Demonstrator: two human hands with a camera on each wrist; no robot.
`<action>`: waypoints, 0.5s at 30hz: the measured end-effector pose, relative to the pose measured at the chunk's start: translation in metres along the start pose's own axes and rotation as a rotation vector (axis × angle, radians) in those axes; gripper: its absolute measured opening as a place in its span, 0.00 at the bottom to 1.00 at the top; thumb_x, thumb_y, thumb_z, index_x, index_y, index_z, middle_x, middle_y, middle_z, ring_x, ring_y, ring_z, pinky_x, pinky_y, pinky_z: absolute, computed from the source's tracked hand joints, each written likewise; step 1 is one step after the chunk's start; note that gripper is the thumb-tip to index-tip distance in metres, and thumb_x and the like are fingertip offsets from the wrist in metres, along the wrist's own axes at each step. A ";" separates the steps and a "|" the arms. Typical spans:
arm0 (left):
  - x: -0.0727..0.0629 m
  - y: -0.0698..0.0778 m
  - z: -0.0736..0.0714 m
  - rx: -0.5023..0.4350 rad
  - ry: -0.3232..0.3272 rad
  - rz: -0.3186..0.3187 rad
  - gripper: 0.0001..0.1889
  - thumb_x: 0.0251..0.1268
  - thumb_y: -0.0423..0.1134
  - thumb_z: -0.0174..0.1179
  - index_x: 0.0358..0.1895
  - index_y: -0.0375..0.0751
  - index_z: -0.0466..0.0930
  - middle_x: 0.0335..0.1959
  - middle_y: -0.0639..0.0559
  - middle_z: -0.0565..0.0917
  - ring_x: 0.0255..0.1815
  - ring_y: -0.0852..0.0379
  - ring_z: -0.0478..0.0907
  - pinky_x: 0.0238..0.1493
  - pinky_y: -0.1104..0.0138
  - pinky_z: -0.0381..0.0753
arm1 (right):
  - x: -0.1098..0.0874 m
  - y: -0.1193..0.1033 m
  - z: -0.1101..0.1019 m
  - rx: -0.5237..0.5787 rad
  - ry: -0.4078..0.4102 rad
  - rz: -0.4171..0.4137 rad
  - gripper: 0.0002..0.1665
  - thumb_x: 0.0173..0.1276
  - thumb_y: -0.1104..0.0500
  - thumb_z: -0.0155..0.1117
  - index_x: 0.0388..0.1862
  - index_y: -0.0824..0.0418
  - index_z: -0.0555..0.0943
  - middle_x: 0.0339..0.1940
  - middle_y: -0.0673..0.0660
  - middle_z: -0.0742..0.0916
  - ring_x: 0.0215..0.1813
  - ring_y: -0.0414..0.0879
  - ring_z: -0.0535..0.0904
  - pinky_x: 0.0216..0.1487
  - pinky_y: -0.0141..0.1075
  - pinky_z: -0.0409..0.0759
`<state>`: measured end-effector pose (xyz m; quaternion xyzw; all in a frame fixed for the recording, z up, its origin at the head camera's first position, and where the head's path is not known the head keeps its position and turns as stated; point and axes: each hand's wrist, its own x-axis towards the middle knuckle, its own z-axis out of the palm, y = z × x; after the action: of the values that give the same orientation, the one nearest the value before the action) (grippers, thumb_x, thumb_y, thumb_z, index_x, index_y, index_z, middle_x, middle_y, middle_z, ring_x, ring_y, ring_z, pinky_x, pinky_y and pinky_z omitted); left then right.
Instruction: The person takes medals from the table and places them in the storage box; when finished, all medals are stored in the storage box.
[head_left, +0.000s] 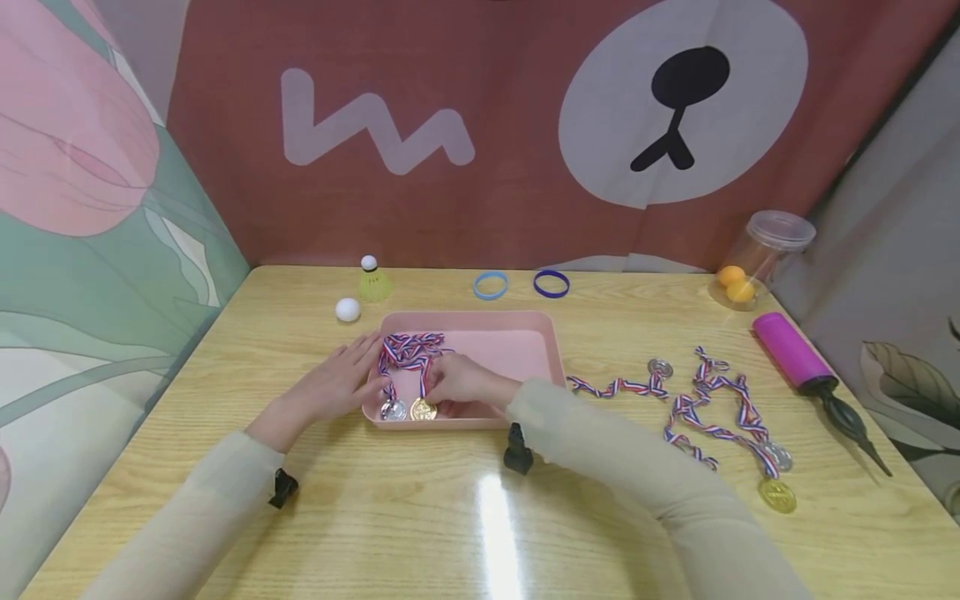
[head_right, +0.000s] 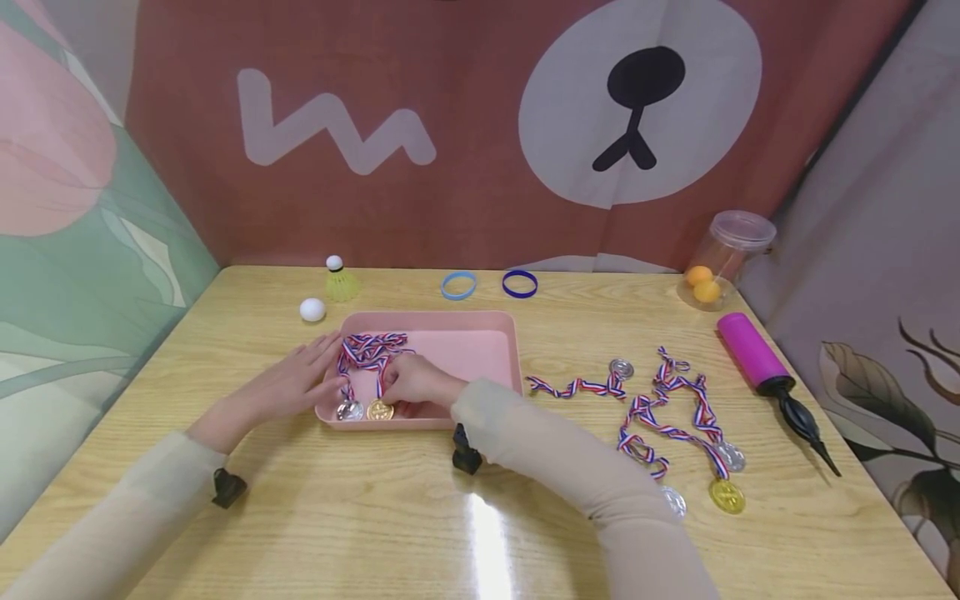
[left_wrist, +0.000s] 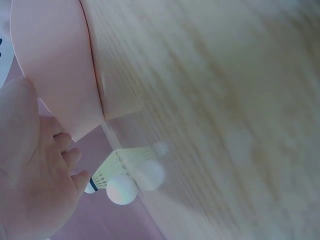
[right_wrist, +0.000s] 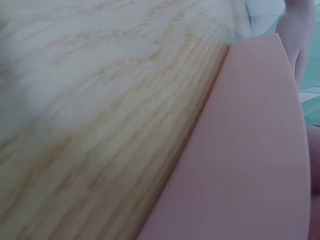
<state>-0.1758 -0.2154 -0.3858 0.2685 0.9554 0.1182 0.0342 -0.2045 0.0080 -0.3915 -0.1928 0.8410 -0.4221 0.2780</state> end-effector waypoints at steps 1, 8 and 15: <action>0.000 0.000 0.000 0.001 0.002 0.002 0.37 0.71 0.51 0.43 0.70 0.27 0.44 0.71 0.35 0.46 0.70 0.37 0.44 0.67 0.47 0.46 | 0.000 0.000 0.000 -0.011 0.003 0.001 0.08 0.55 0.70 0.67 0.23 0.66 0.75 0.17 0.56 0.81 0.15 0.43 0.76 0.18 0.33 0.80; 0.000 -0.001 0.001 -0.010 0.007 0.008 0.36 0.71 0.50 0.44 0.70 0.26 0.44 0.71 0.34 0.46 0.70 0.36 0.44 0.66 0.46 0.46 | -0.001 -0.002 -0.004 -0.041 -0.008 0.020 0.07 0.55 0.70 0.66 0.23 0.66 0.77 0.18 0.56 0.81 0.17 0.43 0.77 0.20 0.34 0.80; 0.001 -0.001 0.001 0.001 0.007 0.008 0.37 0.71 0.51 0.44 0.70 0.27 0.44 0.71 0.35 0.46 0.70 0.37 0.44 0.67 0.47 0.46 | -0.010 -0.007 -0.022 -0.041 -0.056 -0.042 0.01 0.56 0.69 0.65 0.28 0.68 0.81 0.21 0.57 0.83 0.21 0.44 0.78 0.25 0.34 0.81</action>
<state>-0.1767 -0.2159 -0.3875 0.2718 0.9545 0.1189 0.0302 -0.2105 0.0228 -0.3721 -0.2277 0.8371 -0.4051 0.2887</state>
